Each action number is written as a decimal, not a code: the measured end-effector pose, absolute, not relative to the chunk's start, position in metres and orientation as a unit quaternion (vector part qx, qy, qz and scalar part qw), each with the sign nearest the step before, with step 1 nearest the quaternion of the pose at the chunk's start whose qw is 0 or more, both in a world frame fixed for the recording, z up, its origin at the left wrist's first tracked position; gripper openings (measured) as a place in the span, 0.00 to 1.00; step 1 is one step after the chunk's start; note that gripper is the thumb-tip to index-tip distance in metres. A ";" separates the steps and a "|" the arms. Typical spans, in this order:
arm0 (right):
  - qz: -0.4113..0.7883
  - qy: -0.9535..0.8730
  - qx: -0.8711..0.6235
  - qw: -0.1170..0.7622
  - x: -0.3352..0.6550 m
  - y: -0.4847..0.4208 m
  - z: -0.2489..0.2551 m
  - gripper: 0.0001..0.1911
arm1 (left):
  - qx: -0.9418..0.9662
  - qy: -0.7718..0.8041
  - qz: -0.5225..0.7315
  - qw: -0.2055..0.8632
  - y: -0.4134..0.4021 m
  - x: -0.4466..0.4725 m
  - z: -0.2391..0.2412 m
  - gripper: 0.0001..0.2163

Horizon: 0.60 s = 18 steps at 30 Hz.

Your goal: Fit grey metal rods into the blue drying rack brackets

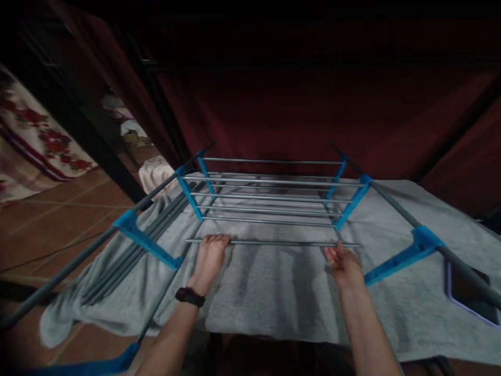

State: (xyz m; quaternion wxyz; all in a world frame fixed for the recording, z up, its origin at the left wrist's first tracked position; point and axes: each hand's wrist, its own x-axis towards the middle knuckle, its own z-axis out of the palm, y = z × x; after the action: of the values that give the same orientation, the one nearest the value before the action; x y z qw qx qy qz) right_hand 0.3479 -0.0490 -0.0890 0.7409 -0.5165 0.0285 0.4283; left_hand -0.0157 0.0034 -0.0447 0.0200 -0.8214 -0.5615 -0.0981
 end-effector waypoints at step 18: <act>0.459 0.041 -0.566 0.684 0.370 -0.044 -0.113 0.11 | -0.820 -0.568 -0.059 -0.044 -0.004 -0.015 -0.047 0.14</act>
State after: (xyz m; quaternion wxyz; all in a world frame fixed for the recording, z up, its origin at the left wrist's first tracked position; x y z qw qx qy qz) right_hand 0.3701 -0.0440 -0.1127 0.6836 -0.5661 0.0406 0.4589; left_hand -0.0145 -0.0039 -0.0470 -0.0439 -0.8197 -0.5680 -0.0590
